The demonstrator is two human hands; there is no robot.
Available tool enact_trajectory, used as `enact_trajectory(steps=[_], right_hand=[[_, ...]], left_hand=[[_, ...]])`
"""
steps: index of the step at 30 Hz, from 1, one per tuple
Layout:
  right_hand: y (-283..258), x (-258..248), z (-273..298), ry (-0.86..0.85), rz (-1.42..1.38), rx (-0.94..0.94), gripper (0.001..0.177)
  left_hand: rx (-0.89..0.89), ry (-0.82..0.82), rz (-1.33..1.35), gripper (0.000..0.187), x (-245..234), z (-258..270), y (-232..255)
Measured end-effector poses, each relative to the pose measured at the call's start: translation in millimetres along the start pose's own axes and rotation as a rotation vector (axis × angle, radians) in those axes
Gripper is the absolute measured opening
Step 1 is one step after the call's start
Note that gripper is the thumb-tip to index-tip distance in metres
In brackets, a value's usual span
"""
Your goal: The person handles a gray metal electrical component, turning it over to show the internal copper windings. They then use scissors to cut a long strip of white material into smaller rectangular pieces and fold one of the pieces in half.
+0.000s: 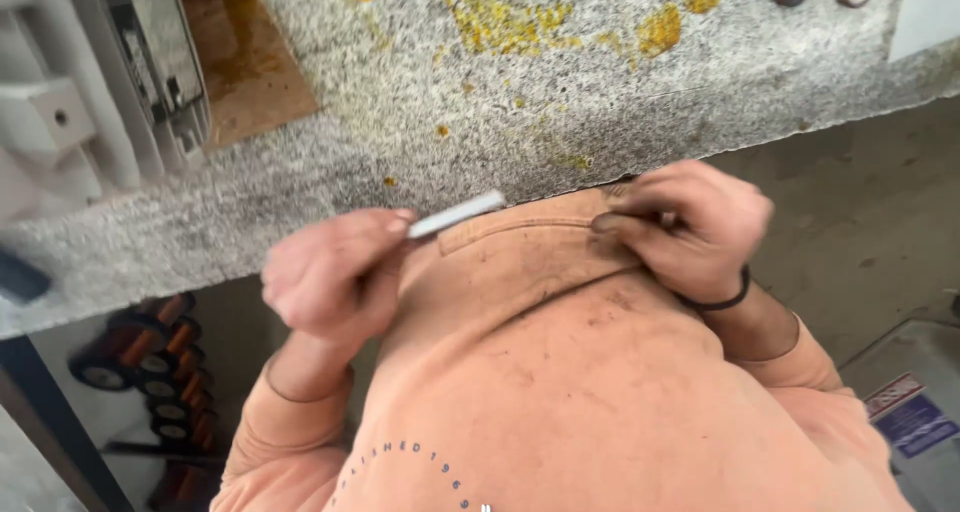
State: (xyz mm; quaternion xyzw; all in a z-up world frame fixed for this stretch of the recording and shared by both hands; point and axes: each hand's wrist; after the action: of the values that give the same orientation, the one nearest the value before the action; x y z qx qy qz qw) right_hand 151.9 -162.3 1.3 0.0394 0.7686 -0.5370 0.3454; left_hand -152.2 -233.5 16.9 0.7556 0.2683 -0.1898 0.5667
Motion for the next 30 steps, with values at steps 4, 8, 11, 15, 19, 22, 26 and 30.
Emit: enact_trajectory(steps=[4, 8, 11, 15, 19, 22, 26, 30], right_hand=[[7.5, 8.5, -0.9, -0.116, -0.214, 0.203, 0.025], [4.0, 8.4, 5.2, -0.050, -0.628, 0.337, 0.011], [4.8, 23.4, 1.6, 0.101, -0.840, 0.315, 0.012], [6.2, 33.1, -7.9, 0.138, -1.138, 0.421, 0.038], [10.6, 36.2, -10.9, 0.066, -1.290, 0.541, 0.041], [6.0, 29.3, -14.7, 0.040, -1.241, 0.522, 0.027], [3.1, 9.7, -24.1, -0.108, -0.914, 0.459, 0.020], [-2.3, 4.8, -34.0, -0.281, -0.414, 0.095, 0.024]], left_hand=[[-0.028, -0.125, 0.233, 0.017, 30.7, -19.7, 11.5], [-0.027, -0.215, 0.352, 0.019, 60.7, -43.5, 18.3], [-0.037, -0.225, 0.304, 0.025, 69.7, -44.0, 18.5], [-0.032, -0.234, 0.288, 0.020, 68.0, -40.9, 14.2], [0.191, -0.153, 0.173, 0.019, 63.5, -49.2, 12.9], [0.234, -0.203, 0.166, 0.020, 59.6, -57.4, 18.6], [0.175, -0.332, 0.266, 0.037, 46.8, -71.1, 25.3], [0.170, -0.280, 0.329, 0.034, 37.7, -61.1, 20.9]])
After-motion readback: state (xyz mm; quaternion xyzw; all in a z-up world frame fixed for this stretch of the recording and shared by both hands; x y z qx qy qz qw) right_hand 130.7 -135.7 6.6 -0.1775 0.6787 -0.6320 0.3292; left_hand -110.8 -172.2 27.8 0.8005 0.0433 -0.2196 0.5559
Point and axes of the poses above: each hand's wrist, its own z-axis away from the middle knuckle, its own x-axis out of the palm, y = z × x
